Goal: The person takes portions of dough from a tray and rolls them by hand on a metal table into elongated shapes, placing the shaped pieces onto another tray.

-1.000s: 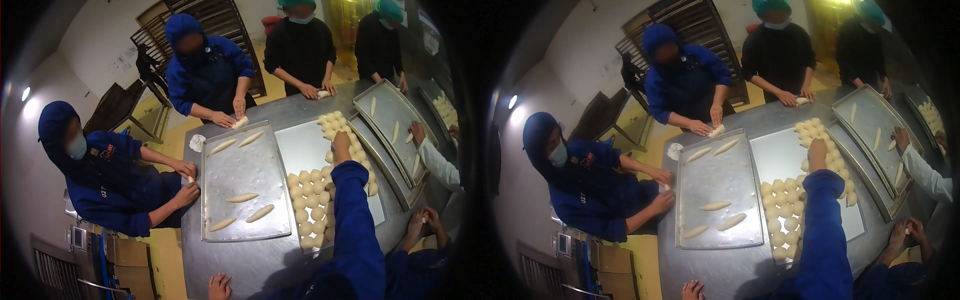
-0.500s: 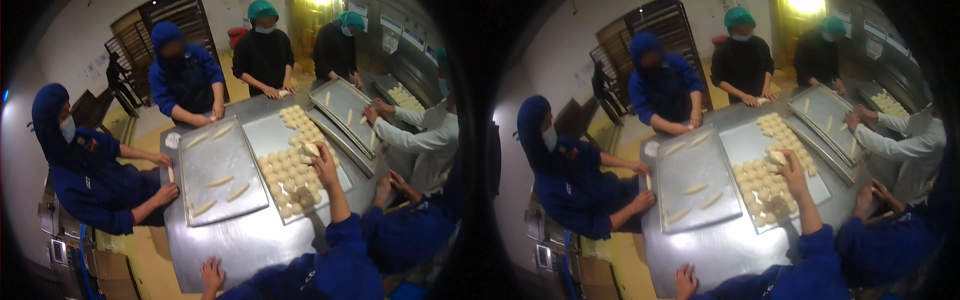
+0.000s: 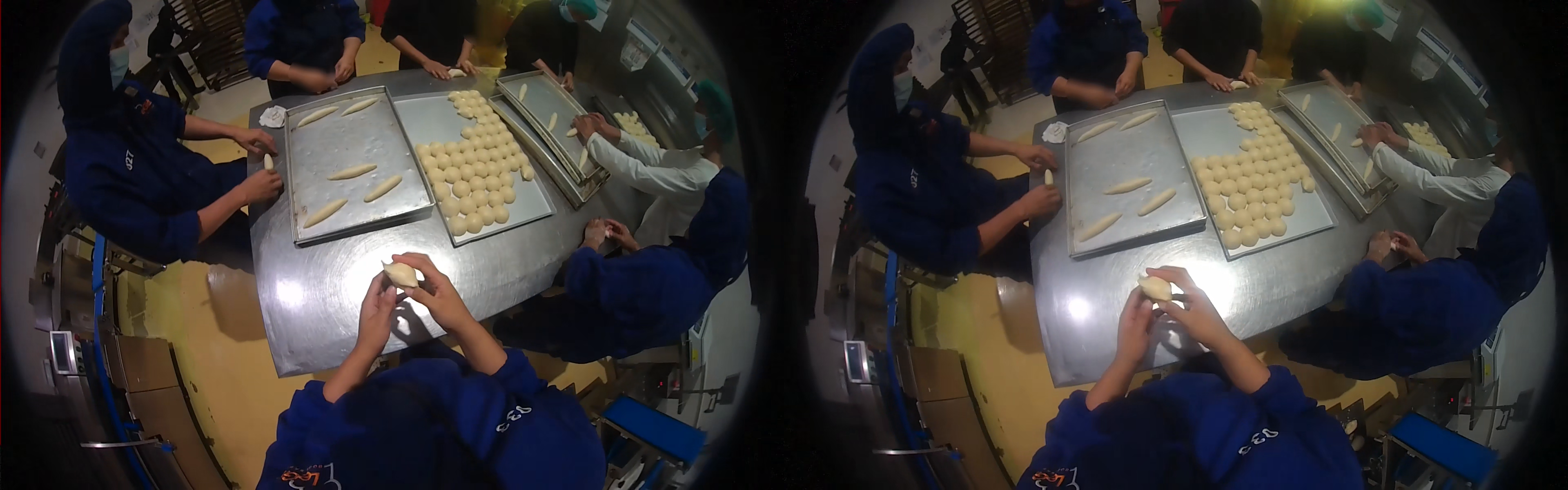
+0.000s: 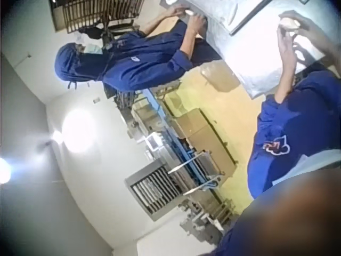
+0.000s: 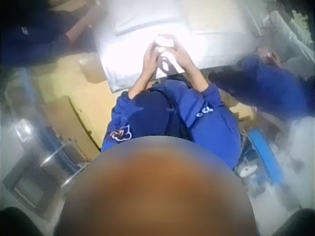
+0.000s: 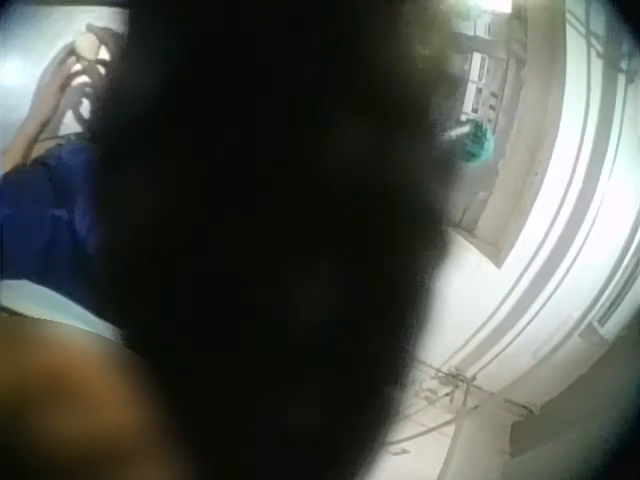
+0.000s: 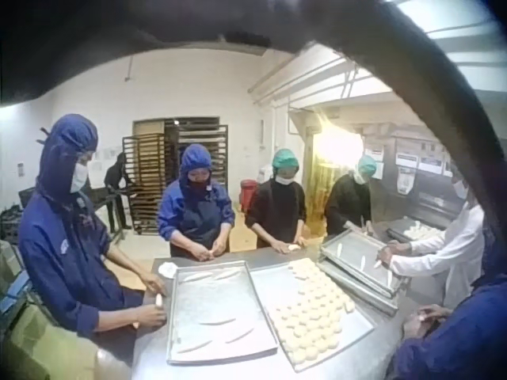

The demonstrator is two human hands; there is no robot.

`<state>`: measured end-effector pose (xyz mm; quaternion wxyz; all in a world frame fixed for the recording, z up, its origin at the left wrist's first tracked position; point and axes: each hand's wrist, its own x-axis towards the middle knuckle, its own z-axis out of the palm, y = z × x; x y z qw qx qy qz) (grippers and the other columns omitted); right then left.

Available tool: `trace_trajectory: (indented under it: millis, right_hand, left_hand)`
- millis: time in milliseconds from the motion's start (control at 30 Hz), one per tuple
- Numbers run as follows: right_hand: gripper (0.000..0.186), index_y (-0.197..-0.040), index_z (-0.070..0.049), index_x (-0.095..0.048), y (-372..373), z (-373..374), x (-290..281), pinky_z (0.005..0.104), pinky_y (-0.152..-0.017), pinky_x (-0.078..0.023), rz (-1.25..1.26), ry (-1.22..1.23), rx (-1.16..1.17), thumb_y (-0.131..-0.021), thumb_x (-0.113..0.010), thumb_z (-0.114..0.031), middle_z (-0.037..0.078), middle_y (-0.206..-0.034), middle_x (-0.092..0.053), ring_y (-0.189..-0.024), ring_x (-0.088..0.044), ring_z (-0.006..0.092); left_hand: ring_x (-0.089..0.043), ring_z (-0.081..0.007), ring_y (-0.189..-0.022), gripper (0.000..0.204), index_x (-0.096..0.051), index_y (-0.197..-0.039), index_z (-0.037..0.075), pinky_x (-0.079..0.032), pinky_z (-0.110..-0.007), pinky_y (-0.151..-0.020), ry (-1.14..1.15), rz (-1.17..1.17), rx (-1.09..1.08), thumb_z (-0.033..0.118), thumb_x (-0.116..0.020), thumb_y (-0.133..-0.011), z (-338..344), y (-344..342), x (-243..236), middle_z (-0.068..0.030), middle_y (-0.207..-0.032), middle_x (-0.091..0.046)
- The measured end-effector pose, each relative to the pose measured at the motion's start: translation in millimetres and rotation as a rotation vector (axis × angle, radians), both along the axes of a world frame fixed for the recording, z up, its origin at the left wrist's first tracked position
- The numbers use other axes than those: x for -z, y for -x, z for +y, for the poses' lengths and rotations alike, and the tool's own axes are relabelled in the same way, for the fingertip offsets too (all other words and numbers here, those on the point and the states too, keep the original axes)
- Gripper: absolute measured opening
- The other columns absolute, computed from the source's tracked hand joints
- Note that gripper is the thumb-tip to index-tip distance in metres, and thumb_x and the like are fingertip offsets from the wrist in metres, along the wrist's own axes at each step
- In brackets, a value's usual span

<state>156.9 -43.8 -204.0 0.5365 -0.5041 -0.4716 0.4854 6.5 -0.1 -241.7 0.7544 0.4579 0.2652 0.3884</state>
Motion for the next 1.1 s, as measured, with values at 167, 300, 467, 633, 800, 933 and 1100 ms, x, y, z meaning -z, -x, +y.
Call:
trace_trajectory:
  millis: [167, 300, 467, 633, 800, 933, 1100]
  right_hand:
    - [0.074, -0.152, -0.01, -0.039, -14, -11, -15, 0.0315, -0.099, -0.046, -0.118, 0.096, -0.272, -0.086, -0.071, -0.007, 0.006, -0.143, -0.042, -0.126, -0.046, 0.0194]
    - [0.077, -0.155, -0.011, -0.031, -32, -6, 3, 0.0315, -0.092, -0.054, 0.142, 0.181, -0.29, -0.09, -0.071, -0.012, 0.012, -0.141, -0.046, -0.118, -0.052, 0.0199]
    - [0.04, -0.127, 0.004, -0.058, -31, 15, 51, 0.0266, -0.09, -0.052, 0.133, 0.31, -0.076, -0.092, -0.072, -0.01, 0.012, -0.115, -0.068, -0.105, -0.064, 0.0154]
    - [0.037, -0.126, 0.002, -0.059, -43, 29, 126, 0.0264, -0.081, -0.055, 0.325, 0.29, -0.106, -0.091, -0.067, -0.005, 0.012, -0.113, -0.067, -0.1, -0.066, 0.0147]
    - [0.036, -0.119, -0.005, -0.067, -61, 51, 166, 0.0352, -0.09, -0.052, -0.523, 0.023, 0.035, -0.084, -0.072, -0.009, 0.01, -0.117, -0.066, -0.103, -0.063, 0.0243]
    - [0.032, -0.11, -0.012, -0.069, -63, 66, 178, 0.0414, -0.093, -0.046, -0.675, -0.06, 0.088, -0.078, -0.073, -0.012, 0.007, -0.109, -0.065, -0.106, -0.059, 0.0306]
    - [0.026, -0.1, -0.009, -0.066, -78, 55, 178, 0.0394, -0.091, -0.044, -0.844, -0.152, -0.096, -0.076, -0.075, -0.009, 0.006, -0.097, -0.067, -0.095, -0.062, 0.0266]
  left_hand:
    - [-0.061, -0.0184, -0.112, 0.035, -0.048, -0.13, -0.004, -0.052, -0.032, -0.095, -0.007, 0.044, -0.116, 0.007, -0.06, -0.099, 5, 21, 11, -0.0134, -0.121, -0.061]
    - [-0.058, -0.0176, -0.111, 0.038, -0.051, -0.129, 0.0, -0.05, -0.03, -0.094, -0.083, 0.166, -0.171, 0.008, -0.065, -0.095, 10, 13, 10, -0.0116, -0.121, -0.058]
    - [-0.054, -0.0183, -0.117, 0.042, -0.05, -0.132, 0.0, -0.049, -0.03, -0.097, -0.104, 0.283, -0.157, 0.008, -0.066, -0.094, 10, 1, 29, -0.0105, -0.119, -0.054]
    - [-0.06, -0.019, -0.112, 0.041, -0.05, -0.132, -0.002, -0.05, -0.028, -0.094, 0.204, 0.228, -0.149, 0.009, -0.064, -0.095, 15, -10, 74, -0.0114, -0.118, -0.059]
    - [-0.065, -0.0238, -0.1, 0.037, -0.057, -0.124, 0.003, -0.052, -0.033, -0.088, -0.2, 0.755, -0.267, 0.006, -0.069, -0.089, 36, -32, 129, -0.0132, -0.111, -0.064]
    - [-0.061, -0.0346, -0.094, 0.031, -0.063, -0.111, 0.006, -0.048, -0.042, -0.088, -0.833, 0.935, -0.404, 0.004, -0.071, -0.081, 54, -35, 143, -0.0133, -0.1, -0.063]
    - [-0.062, -0.0284, -0.099, 0.03, -0.067, -0.11, 0.011, -0.046, -0.04, -0.09, -0.842, 0.914, -0.087, 0.008, -0.071, -0.081, 56, 0, 152, -0.0074, -0.104, -0.066]
